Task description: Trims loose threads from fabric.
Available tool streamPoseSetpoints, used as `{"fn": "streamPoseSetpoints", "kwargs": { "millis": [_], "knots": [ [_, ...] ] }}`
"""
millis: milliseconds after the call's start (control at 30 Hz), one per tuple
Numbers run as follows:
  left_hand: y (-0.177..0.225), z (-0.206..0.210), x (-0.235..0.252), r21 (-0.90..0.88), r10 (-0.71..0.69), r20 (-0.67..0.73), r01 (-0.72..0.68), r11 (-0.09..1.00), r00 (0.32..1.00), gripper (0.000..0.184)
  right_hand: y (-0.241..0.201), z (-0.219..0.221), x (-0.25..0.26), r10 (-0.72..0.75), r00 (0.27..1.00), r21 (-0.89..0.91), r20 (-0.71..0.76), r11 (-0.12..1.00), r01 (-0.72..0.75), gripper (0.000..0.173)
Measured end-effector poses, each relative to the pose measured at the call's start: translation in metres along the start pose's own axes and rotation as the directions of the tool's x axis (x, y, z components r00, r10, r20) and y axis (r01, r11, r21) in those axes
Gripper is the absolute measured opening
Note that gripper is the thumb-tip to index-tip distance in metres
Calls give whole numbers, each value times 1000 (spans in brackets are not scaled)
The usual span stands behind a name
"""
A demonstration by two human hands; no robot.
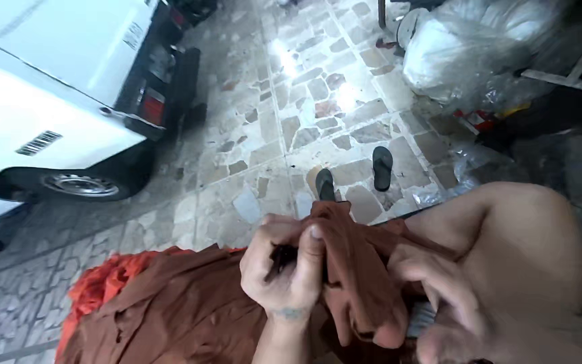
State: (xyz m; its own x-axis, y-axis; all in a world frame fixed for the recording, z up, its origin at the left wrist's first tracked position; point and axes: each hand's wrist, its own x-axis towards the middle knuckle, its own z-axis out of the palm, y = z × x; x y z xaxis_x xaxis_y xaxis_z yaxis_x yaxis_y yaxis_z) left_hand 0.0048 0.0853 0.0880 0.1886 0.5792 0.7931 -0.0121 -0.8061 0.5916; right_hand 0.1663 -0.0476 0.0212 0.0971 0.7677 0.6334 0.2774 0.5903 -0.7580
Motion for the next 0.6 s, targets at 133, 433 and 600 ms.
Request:
{"fn": "streamPoseSetpoints", "kwargs": {
  "millis": [133,433,600],
  "knots": [
    [26,-3,32,128,125,37,-129,983,992,17,1,-5,32,-33,999,-51,20,998,34,35],
    [104,-71,113,191,143,147,-170,967,979,17,-75,-112,146,-117,993,100,-2,988,117,20],
    [170,-104,109,258,311,228,-365,895,923,18,-141,-114,155,-249,968,214,22,947,238,25]
  ]
}}
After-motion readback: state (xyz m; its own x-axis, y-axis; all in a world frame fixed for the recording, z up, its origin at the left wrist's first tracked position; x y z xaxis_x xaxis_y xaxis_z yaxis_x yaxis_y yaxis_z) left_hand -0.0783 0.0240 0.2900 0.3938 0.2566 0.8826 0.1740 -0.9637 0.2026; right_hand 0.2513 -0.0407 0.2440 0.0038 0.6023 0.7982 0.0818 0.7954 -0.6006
